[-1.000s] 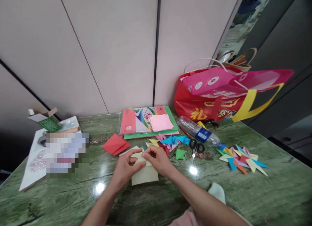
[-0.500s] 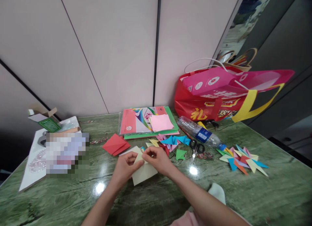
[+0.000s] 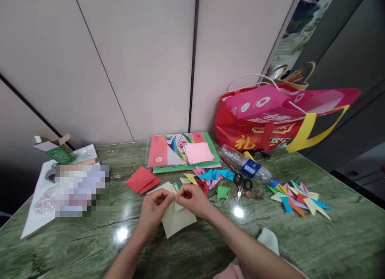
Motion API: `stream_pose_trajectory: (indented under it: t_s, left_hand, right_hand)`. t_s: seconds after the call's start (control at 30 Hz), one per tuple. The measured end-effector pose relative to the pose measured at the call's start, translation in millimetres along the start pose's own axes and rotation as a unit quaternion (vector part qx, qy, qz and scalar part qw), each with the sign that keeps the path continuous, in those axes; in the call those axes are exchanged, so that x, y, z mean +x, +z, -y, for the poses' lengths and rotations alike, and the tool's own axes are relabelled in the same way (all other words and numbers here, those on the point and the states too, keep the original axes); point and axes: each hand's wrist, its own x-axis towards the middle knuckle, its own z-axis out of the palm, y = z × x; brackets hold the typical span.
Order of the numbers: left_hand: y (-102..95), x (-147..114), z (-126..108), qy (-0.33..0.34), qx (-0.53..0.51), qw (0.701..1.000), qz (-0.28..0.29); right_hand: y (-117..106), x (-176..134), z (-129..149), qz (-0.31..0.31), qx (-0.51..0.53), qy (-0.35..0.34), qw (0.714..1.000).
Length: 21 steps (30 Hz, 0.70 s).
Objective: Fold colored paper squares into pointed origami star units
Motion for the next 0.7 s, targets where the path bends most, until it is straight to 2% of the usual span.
stream_pose_trajectory:
  t_s: [0.07, 0.23, 0.3, 0.37, 0.47, 0.63, 0.7]
  left_hand:
    - [-5.9, 2, -1, 0.000, -0.004, 1.000, -0.018]
    - [-38.4, 12, -9, -0.002, -0.058, 0.989, -0.133]
    - [-46.9, 15, -11, -0.004, -0.071, 0.985, -0.157]
    - [-47.4, 16, -11, -0.013, -0.058, 0.987, -0.151]
    - [-37.8, 15, -6, -0.027, -0.018, 0.993, -0.114]
    - [-23.1, 12, 2, -0.012, -0.001, 0.997, -0.077]
    - [-20.7, 11, 1, -0.004, 0.004, 0.998, -0.068]
  right_hand:
    - [-2, 0, 1, 0.000, 0.003, 0.014, 1.000]
    - [-10, 3, 0, -0.034, 0.013, 0.041, 0.998]
    - [-12, 5, -1, -0.049, 0.029, 0.043, 0.997]
    - [-12, 6, -2, -0.058, 0.056, 0.049, 0.996]
    - [-10, 6, -1, -0.054, 0.072, 0.030, 0.995]
    - [-4, 1, 1, 0.032, 0.070, -0.008, 0.997]
    - [-3, 1, -1, 0.034, 0.076, 0.001, 0.997]
